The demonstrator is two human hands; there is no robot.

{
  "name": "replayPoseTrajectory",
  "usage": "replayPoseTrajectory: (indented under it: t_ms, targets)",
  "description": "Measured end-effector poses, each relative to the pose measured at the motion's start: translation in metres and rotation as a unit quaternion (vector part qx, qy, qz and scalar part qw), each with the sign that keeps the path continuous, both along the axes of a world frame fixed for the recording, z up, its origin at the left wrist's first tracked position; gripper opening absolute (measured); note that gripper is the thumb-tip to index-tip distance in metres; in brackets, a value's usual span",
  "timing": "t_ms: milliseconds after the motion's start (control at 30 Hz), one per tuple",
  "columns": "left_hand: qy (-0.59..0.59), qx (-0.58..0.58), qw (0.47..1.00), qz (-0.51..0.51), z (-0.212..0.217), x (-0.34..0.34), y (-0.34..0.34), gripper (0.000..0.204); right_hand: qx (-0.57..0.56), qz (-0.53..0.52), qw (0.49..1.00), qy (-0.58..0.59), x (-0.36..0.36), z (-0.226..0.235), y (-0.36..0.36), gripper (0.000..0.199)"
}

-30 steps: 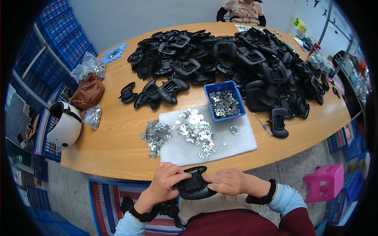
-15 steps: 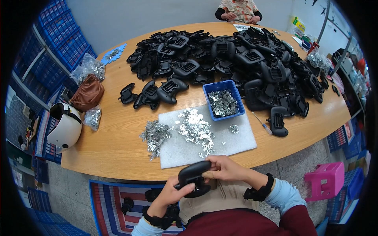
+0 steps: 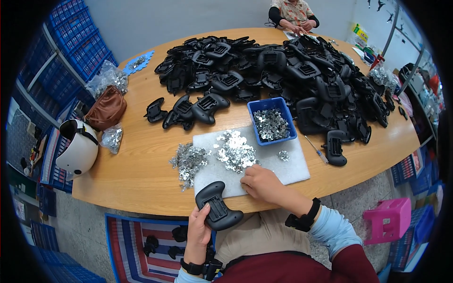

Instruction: Assembling internal components and silver parts into game controller shells at a workshop table.

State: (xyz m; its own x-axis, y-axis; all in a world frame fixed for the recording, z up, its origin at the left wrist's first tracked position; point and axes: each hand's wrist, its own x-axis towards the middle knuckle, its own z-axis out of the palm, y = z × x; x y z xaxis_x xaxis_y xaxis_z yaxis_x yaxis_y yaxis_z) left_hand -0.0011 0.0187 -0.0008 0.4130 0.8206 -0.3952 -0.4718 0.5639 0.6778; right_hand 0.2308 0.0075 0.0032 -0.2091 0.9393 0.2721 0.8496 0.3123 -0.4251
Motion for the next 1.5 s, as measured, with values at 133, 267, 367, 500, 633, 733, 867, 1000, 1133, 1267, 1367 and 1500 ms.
replayPoseTrajectory:
  t_ms: [133,267,367,500,633,733,867,1000,1133,1267,1367,1500]
  targets:
    - [0.009,0.027,0.999,0.034,-0.002,-0.009,0.003,0.023,0.026,-0.019,0.999,-0.007,-0.005,0.004,0.008,0.011]
    - [0.017,0.05,0.996,0.069,-0.002,-0.013,0.009,0.024,0.013,-0.042,0.998,0.055,-0.002,0.016,0.023,0.009]
    - [0.036,0.072,0.994,0.08,-0.004,-0.019,0.012,0.024,0.007,-0.021,0.999,0.026,-0.006,0.022,0.052,0.01]
    - [0.038,0.067,0.991,0.108,-0.006,-0.023,0.011,0.025,-0.011,-0.009,0.999,0.038,-0.021,0.021,0.106,0.01]
    - [0.044,0.059,0.989,0.126,-0.003,-0.029,0.009,0.025,-0.085,-0.038,0.996,-0.002,-0.037,0.019,0.144,0.013]
    - [0.035,0.057,0.989,0.134,-0.006,-0.034,0.009,0.025,-0.129,-0.059,0.989,0.028,-0.043,0.014,0.158,0.014]
    - [0.043,0.053,0.986,0.151,-0.01,-0.04,0.009,0.026,-0.089,-0.035,0.992,0.084,-0.04,0.02,0.152,0.011]
    - [0.027,0.043,0.986,0.16,-0.006,-0.047,0.012,0.026,0.058,0.12,0.989,-0.057,-0.035,0.024,0.111,0.007]
    - [0.008,0.05,0.989,0.142,-0.005,-0.043,0.02,0.026,0.081,0.259,0.947,-0.17,-0.016,0.013,0.061,0.008]
    - [0.014,0.055,0.989,0.136,-0.003,-0.04,0.021,0.026,-0.034,0.15,0.987,-0.056,-0.011,0.021,0.043,0.008]
    - [0.01,0.059,0.991,0.123,-0.001,-0.034,0.022,0.025,-0.05,0.08,0.994,0.047,-0.008,0.023,0.037,0.012]
    - [0.007,0.064,0.991,0.119,0.001,-0.028,0.02,0.025,-0.117,0.015,0.992,0.053,-0.011,0.024,0.041,0.016]
